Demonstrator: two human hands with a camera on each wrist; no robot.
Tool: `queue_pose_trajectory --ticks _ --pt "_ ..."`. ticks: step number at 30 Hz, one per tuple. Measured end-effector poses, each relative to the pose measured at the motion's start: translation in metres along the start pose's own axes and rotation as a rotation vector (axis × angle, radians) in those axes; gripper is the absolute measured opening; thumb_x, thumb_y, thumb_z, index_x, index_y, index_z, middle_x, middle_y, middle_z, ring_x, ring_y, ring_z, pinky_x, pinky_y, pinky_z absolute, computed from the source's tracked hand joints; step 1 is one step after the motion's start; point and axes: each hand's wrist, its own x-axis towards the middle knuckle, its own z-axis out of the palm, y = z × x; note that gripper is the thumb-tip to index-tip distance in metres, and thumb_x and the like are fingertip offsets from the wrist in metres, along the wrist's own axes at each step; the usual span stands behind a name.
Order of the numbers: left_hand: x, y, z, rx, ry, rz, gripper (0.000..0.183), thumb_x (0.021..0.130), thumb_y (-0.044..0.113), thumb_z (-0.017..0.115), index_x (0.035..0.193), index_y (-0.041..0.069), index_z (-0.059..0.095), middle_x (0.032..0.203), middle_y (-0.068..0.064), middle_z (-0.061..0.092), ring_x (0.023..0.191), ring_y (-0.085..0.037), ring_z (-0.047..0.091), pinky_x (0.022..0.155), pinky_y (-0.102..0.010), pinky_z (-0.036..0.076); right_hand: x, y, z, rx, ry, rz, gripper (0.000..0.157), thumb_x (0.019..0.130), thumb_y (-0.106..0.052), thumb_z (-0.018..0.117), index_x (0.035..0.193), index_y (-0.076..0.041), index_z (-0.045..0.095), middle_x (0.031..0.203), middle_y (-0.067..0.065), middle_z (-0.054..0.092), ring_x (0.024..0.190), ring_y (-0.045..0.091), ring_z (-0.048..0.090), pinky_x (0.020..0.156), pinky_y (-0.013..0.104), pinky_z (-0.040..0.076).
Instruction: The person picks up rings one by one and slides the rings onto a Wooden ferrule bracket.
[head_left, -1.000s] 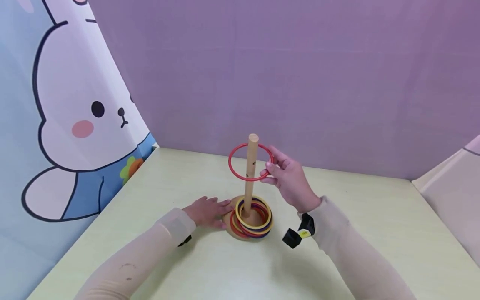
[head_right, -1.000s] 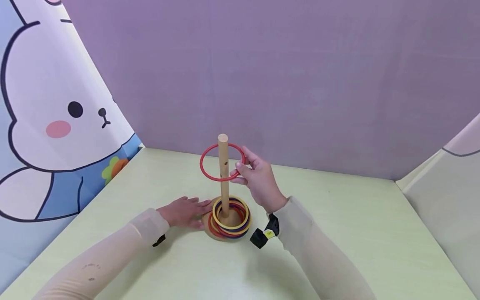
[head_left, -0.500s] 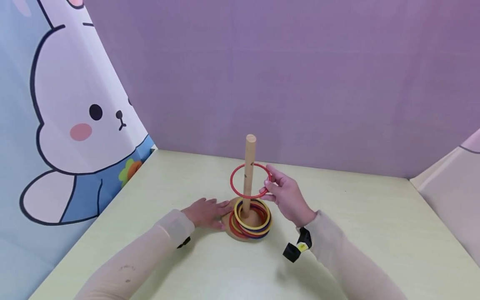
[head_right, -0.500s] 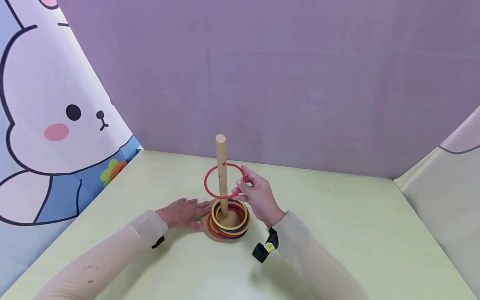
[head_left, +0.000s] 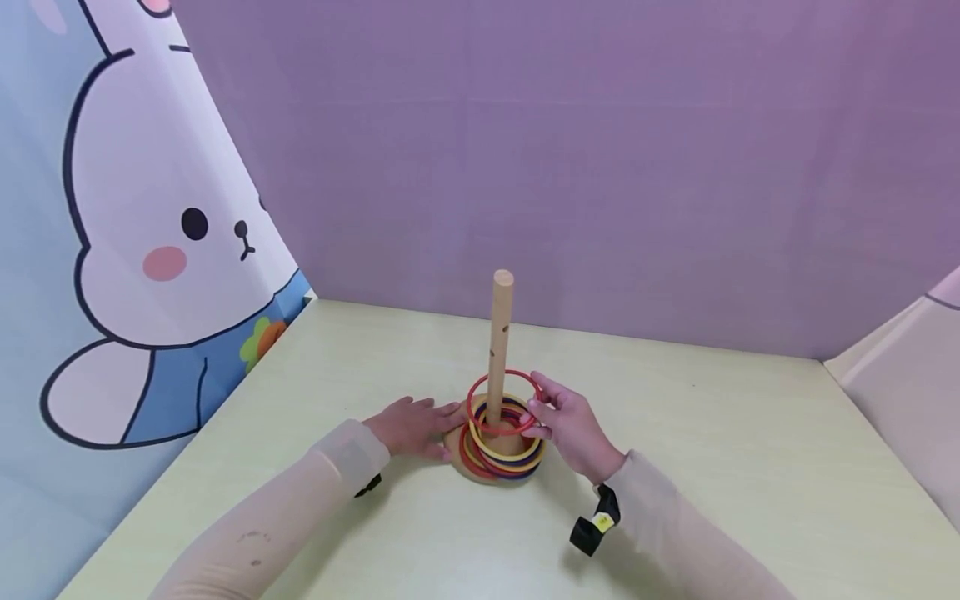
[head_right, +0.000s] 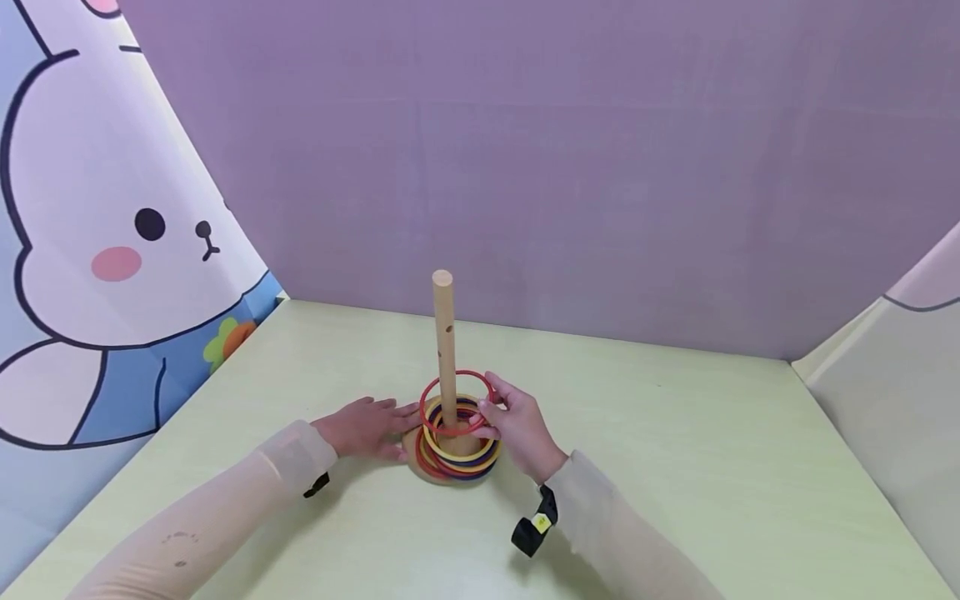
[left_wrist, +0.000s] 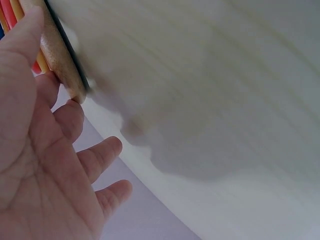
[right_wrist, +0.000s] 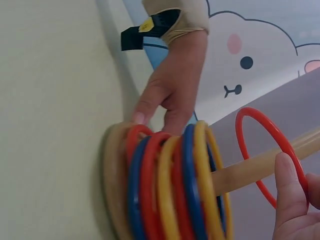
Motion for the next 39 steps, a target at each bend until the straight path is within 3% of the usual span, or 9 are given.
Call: queue_pose_trajectory --ticks 8,14,18,26,33,39 --pt "0.002 0.000 0.000 -0.006 0.011 0.005 0.072 0.089 0.054 0.057 0.150 0.024 0.034 0.154 0.002 0.032 0.133 -0.037 0.039 0.106 -0.053 0.033 0.000 0.014 -0.002 -0.068 -0.017 0.008 0.051 0.098 0.006 0.045 0.146 0.010 0.026 0.097 0.011 0.045 0.071 0.006 0.060 0.065 0.020 0.055" --pt "0.003 0.002 -0.002 0.011 0.002 -0.006 0.072 0.089 0.055 0.056 0.150 0.025 0.033 0.154 0.003 0.031 0.134 -0.035 0.038 0.106 -0.052 0.032 0.004 0.017 -0.010 -0.290 0.008 -0.010 0.048 0.095 0.004 0.054 0.139 0.014 0.037 0.101 0.017 0.053 0.059 0.009 0.059 0.060 0.024 0.056" --pt "0.003 0.001 -0.002 0.013 0.002 -0.009 0.072 0.089 0.055 0.057 0.151 0.024 0.033 0.154 0.002 0.032 0.135 -0.035 0.037 0.107 -0.052 0.031 0.009 0.016 -0.018 -0.440 0.004 -0.064 0.048 0.092 0.003 0.059 0.135 0.016 0.042 0.092 0.014 0.057 0.061 0.014 0.062 0.060 0.032 0.057" --pt "0.001 -0.013 0.002 -0.042 0.016 -0.038 0.072 0.089 0.052 0.059 0.150 0.021 0.035 0.153 -0.005 0.033 0.137 -0.035 0.034 0.108 -0.054 0.029 0.011 0.015 -0.039 -0.556 -0.002 -0.108 0.041 0.092 -0.006 0.061 0.127 0.013 0.051 0.087 0.010 0.060 0.071 0.023 0.063 0.061 0.035 0.057" --pt "-0.008 -0.026 0.002 -0.078 0.134 0.038 0.066 0.090 0.042 0.063 0.144 0.009 0.043 0.146 -0.014 0.043 0.131 -0.040 0.041 0.103 -0.055 0.035 -0.001 0.020 -0.071 -0.557 0.017 -0.082 0.042 0.096 -0.010 0.056 0.130 0.012 0.049 0.095 0.013 0.058 0.079 0.027 0.063 0.063 0.033 0.056" --pt "-0.012 -0.038 0.006 -0.061 0.240 0.077 0.061 0.091 0.036 0.064 0.141 0.006 0.046 0.141 -0.018 0.048 0.127 -0.042 0.044 0.101 -0.054 0.038 -0.014 0.022 -0.102 -0.635 0.040 -0.072 0.044 0.095 -0.010 0.058 0.132 0.012 0.047 0.098 0.014 0.057 0.078 0.026 0.062 0.064 0.033 0.056"
